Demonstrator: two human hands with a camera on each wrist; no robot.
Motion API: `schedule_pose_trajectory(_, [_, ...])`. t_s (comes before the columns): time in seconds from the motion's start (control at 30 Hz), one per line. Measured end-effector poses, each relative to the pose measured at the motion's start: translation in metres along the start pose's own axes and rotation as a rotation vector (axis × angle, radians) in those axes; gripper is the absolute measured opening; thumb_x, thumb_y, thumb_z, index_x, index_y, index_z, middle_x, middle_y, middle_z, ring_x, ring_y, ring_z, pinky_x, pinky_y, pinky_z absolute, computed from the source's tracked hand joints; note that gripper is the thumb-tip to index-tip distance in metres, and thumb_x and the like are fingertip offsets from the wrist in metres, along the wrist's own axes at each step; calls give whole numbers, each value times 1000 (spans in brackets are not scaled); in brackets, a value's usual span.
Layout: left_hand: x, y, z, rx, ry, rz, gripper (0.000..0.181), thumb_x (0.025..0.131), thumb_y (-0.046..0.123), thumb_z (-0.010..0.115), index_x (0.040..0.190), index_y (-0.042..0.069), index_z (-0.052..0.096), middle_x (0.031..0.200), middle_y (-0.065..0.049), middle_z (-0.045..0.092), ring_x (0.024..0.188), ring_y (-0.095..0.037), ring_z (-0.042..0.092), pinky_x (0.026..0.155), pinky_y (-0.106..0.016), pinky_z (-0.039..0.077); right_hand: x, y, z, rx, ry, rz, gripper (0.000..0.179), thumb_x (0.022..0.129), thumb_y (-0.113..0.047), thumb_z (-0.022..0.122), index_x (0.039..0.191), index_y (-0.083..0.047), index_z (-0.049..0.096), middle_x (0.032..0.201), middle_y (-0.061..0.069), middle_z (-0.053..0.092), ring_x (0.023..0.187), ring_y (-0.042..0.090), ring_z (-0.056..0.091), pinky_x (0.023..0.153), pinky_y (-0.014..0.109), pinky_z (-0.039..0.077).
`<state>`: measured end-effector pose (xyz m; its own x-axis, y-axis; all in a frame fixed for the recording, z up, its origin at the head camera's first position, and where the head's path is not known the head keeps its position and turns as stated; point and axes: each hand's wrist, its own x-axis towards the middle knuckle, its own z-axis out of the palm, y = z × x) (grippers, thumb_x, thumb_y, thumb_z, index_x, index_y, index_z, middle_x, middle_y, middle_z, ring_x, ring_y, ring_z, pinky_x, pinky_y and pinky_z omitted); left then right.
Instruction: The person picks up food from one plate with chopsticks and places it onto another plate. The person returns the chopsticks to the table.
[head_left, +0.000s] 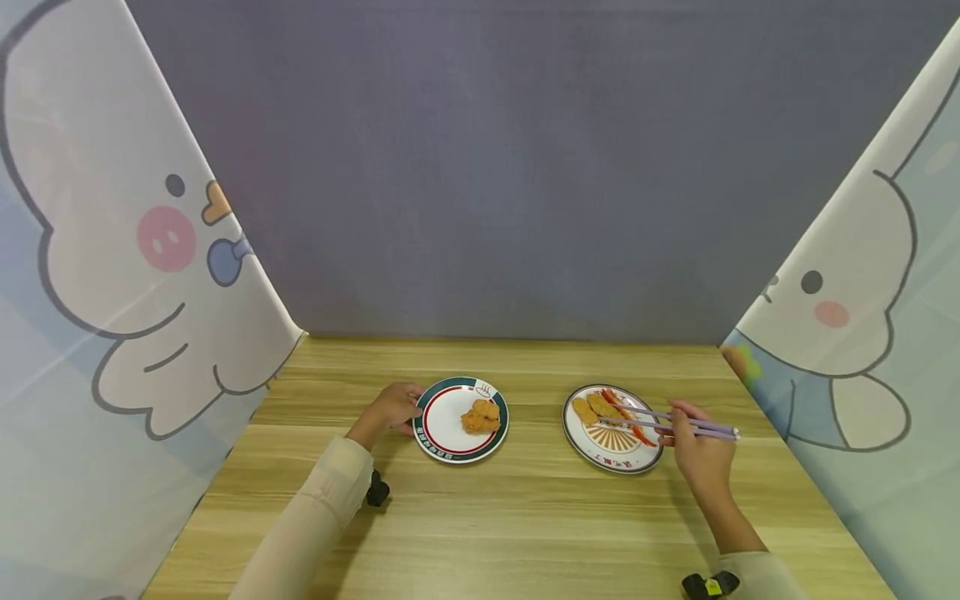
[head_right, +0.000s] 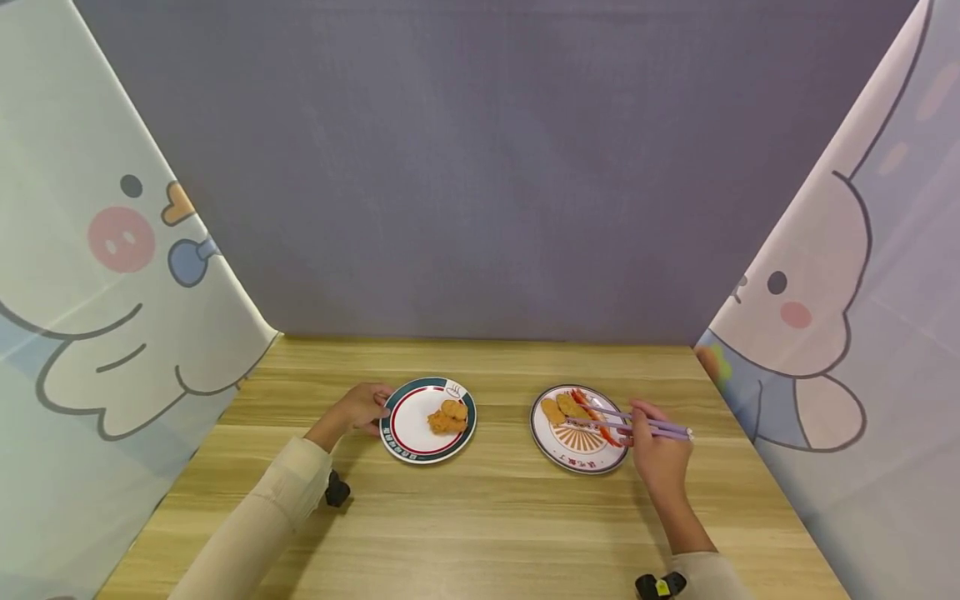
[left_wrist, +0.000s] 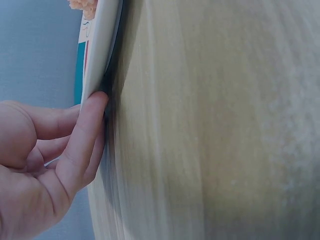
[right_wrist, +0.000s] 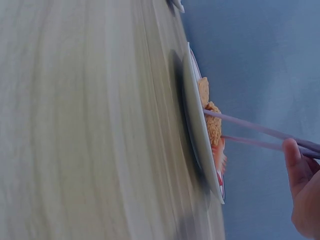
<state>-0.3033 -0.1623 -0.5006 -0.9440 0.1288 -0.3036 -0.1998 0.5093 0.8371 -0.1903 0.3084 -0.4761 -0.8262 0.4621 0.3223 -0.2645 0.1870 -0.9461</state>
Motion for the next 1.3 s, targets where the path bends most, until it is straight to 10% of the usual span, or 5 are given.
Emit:
schedule_pose_trajectory(0.2, [2, -2, 1, -27, -1, -10, 43, 91, -13, 57, 133, -7, 58, 114, -25, 62, 82, -24, 68, 65, -37, 68, 7, 9, -1, 63, 90, 49, 21, 99, -2, 57, 97, -11, 76, 74, -12, 73, 54, 7, 71, 51, 21, 61])
schedule_pose_trajectory(0.43, [1, 0, 1, -10, -2, -11, 41, 91, -12, 57, 132, -7, 59, 115, -25, 62, 84, -25, 69, 65, -37, 68, 12, 30, -4, 189, 160, 110, 20, 99, -3, 58, 109, 8, 72, 74, -5, 73, 53, 10, 71, 49, 21, 60])
schedule_pose_trajectory(1.3, [0, 1, 1, 7, 2, -19, 41, 93, -10, 59, 134, -5, 59, 121, -26, 61, 87, -27, 70, 66, -36, 68, 16, 31, -6, 479, 276, 192, 16, 97, 1, 61, 96, -6, 75, 78, 3, 69, 55, 13, 71, 50, 24, 62])
